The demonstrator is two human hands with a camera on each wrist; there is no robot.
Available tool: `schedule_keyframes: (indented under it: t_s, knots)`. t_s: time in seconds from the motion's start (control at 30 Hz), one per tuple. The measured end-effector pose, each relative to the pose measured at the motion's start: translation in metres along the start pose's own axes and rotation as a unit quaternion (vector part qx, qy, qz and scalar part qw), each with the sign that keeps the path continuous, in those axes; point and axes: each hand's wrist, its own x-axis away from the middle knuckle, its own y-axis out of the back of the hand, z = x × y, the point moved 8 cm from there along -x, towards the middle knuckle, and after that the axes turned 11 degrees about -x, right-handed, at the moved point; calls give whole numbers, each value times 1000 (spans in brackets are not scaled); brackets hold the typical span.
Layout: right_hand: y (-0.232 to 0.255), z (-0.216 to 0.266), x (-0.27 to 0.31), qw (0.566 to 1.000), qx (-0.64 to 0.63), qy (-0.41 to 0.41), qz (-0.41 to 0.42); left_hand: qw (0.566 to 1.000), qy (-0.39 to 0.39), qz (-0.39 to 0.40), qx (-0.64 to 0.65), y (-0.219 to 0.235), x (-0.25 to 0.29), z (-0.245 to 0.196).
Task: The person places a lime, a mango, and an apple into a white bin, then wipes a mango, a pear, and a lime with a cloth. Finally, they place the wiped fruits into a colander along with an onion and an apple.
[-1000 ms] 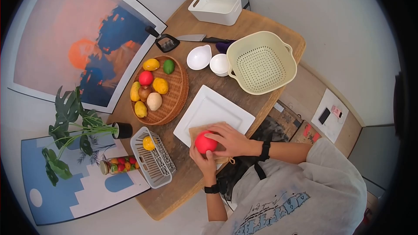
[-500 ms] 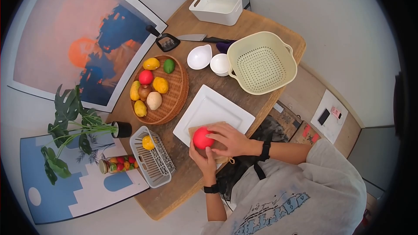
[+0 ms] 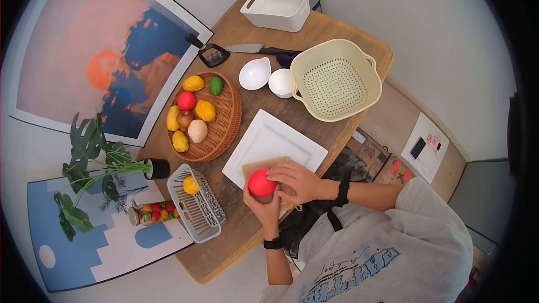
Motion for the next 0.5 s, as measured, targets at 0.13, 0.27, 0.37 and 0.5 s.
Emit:
schedule_keyframes:
  t_s: [0.13,0.27,0.37,0.5]
  knots:
    - [-1,-7,2,1000,16,-4,-1,999,-38,5,-38,5,1,-7]
    - [-3,-7,-2,999,13,-30,14,995,-86,17,-40,9,-4,-18]
    - [-6,-1,-7,998,12,-36,47,995,-89,31,-43,9,-4,-18]
    - [-10,-4,-7,995,13,-58,80,994,-85,32,-52,10,-5,-22]
